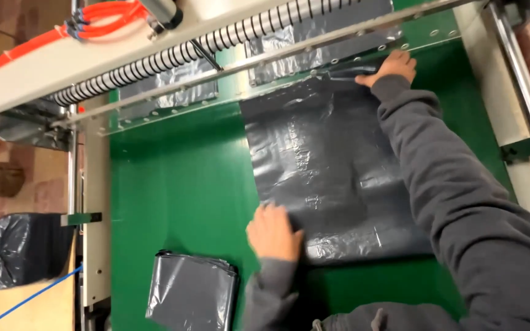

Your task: Folding and stacking plastic bags from a conveyor machine into a collection basket.

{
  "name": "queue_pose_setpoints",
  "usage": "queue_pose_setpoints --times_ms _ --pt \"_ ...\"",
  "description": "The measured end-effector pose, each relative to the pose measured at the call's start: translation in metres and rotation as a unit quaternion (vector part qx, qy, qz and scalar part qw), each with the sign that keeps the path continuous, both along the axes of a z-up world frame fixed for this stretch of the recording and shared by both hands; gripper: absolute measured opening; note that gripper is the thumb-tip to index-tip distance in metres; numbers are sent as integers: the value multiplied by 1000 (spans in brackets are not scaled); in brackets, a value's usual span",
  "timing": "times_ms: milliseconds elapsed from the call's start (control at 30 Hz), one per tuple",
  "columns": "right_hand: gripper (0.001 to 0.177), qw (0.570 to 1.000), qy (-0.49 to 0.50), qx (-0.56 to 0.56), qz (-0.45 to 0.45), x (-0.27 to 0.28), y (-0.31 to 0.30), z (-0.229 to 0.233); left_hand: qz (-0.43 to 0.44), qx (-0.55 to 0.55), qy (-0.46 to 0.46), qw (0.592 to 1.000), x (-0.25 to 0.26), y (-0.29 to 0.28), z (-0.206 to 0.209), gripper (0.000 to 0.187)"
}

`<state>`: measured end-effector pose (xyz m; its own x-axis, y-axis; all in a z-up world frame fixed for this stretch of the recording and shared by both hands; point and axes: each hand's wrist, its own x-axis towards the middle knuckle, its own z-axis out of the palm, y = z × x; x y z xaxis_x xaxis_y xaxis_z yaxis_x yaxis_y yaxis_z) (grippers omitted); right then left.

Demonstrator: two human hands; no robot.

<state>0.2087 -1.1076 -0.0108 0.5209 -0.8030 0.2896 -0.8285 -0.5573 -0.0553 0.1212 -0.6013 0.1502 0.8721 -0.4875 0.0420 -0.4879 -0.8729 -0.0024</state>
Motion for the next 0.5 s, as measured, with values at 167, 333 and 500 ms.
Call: queue_pose_setpoints --times_ms 167,333,500 --pt "94 896 -121 427 34 8 -58 -27 -379 -134 68 913 16 -116 -16 79" --pt "60 866 -77 478 122 -1 -28 29 -362 -215 160 893 25 -138 -64 73" --pt "71 824 -300 351 327 -100 84 150 -184 -475 363 780 91 -132 -109 35"
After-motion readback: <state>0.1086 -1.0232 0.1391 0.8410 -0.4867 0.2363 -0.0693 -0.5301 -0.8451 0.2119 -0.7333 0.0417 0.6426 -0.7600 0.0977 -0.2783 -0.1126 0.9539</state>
